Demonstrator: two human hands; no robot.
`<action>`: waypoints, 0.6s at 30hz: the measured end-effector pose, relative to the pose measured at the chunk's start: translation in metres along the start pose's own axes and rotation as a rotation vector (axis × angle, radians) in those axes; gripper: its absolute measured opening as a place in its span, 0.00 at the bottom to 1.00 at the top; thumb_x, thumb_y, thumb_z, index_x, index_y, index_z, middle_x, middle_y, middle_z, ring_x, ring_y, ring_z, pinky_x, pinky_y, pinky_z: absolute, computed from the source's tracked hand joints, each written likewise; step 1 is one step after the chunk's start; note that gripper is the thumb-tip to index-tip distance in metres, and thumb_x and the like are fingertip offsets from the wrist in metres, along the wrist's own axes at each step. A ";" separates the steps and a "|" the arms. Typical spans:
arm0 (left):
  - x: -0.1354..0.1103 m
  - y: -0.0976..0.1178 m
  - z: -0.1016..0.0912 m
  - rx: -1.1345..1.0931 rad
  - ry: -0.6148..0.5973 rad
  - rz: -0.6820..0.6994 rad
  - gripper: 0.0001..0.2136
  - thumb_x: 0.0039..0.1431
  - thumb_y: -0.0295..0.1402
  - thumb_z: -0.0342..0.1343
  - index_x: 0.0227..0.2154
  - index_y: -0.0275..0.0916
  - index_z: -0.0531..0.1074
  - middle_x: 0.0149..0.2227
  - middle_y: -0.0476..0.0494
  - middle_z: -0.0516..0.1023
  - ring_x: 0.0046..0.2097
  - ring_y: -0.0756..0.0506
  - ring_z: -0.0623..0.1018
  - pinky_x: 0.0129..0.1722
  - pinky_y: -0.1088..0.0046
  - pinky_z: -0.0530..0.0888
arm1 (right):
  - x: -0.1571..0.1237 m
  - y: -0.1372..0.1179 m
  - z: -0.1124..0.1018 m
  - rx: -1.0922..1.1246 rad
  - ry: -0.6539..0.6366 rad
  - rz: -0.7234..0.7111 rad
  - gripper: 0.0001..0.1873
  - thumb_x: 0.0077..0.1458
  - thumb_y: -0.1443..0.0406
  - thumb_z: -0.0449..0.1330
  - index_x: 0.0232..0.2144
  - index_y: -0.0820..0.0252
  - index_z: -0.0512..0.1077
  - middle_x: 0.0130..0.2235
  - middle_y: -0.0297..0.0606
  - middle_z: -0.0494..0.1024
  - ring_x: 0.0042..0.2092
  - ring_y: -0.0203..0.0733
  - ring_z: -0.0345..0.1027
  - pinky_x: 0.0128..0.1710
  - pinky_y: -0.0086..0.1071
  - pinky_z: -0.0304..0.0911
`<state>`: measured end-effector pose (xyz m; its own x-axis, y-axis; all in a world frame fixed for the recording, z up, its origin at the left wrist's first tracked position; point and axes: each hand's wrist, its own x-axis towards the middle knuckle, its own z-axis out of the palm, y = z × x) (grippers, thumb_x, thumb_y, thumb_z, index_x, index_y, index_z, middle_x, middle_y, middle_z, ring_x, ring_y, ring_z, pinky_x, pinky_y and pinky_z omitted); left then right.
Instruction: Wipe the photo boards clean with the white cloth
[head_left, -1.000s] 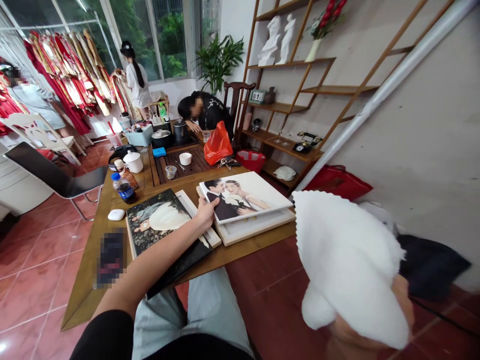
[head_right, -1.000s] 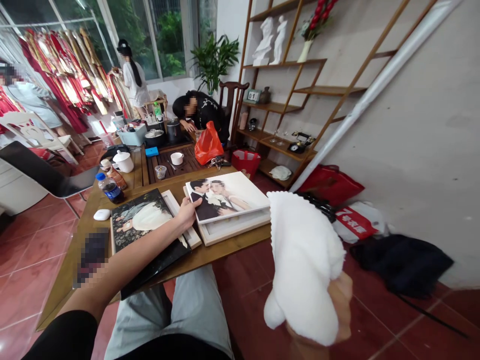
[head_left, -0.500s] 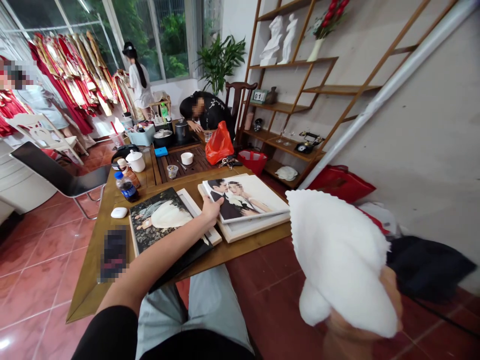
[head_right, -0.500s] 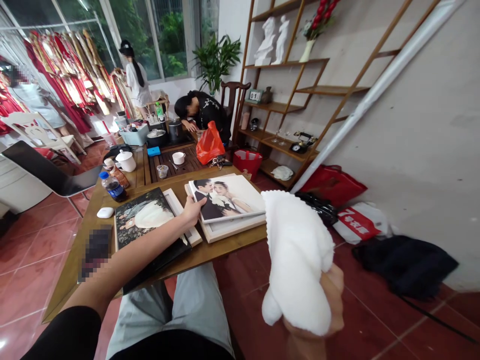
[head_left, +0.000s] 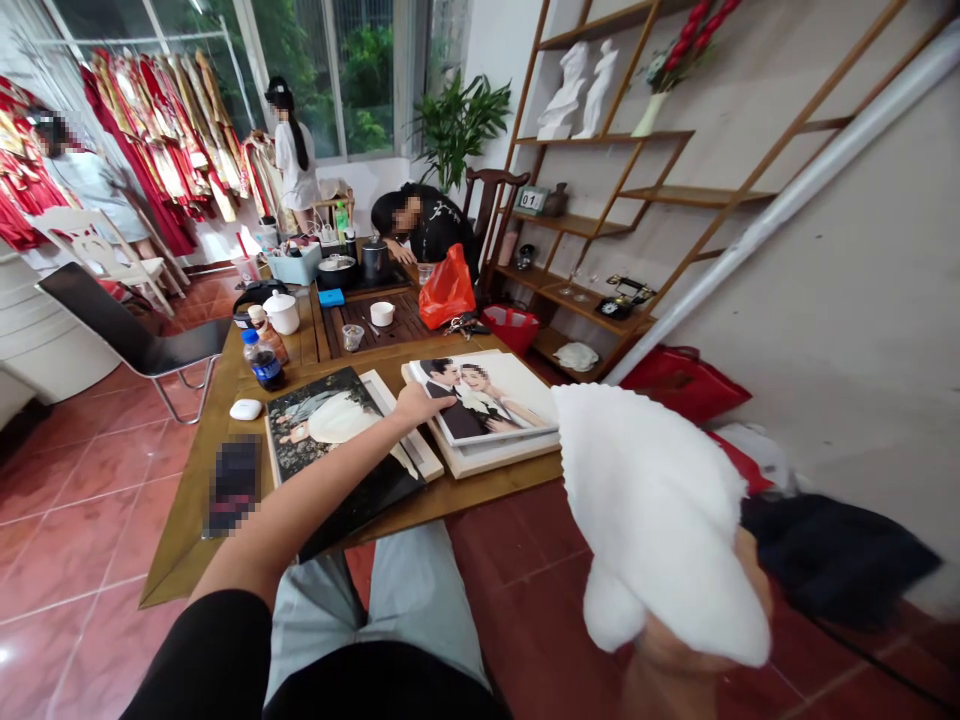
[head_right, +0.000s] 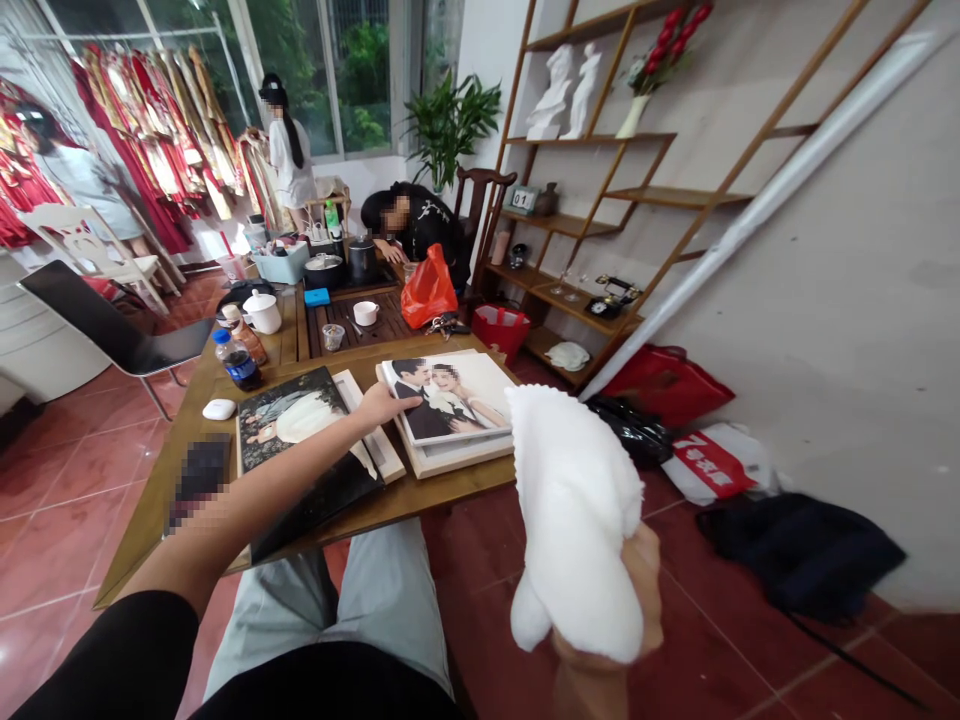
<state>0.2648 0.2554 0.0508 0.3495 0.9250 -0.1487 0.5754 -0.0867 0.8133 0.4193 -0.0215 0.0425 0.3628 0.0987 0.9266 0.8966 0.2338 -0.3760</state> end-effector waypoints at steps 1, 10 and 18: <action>0.000 0.002 -0.005 0.073 -0.021 -0.005 0.21 0.47 0.48 0.72 0.37 0.37 0.80 0.41 0.40 0.84 0.50 0.37 0.81 0.50 0.67 0.75 | 0.000 0.000 0.000 0.011 -0.009 -0.002 0.15 0.58 0.51 0.58 0.27 0.53 0.64 0.27 0.34 0.67 0.30 0.48 0.67 0.30 0.48 0.66; 0.002 0.024 -0.024 0.517 -0.144 -0.044 0.37 0.42 0.64 0.66 0.43 0.34 0.79 0.58 0.26 0.75 0.63 0.27 0.70 0.58 0.62 0.69 | -0.006 0.002 0.001 0.121 -0.042 -0.004 0.15 0.55 0.50 0.57 0.30 0.53 0.65 0.31 0.37 0.70 0.34 0.53 0.68 0.32 0.50 0.65; 0.009 0.022 -0.022 0.432 -0.138 -0.046 0.26 0.36 0.57 0.73 0.32 0.42 0.80 0.50 0.32 0.81 0.63 0.24 0.70 0.63 0.52 0.62 | -0.004 -0.002 0.002 0.099 -0.085 0.016 0.11 0.52 0.55 0.60 0.30 0.54 0.66 0.29 0.36 0.70 0.32 0.53 0.70 0.29 0.48 0.65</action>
<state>0.2640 0.2695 0.0794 0.3946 0.8762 -0.2769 0.8383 -0.2199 0.4989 0.4156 -0.0209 0.0394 0.3504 0.1837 0.9184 0.8598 0.3258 -0.3932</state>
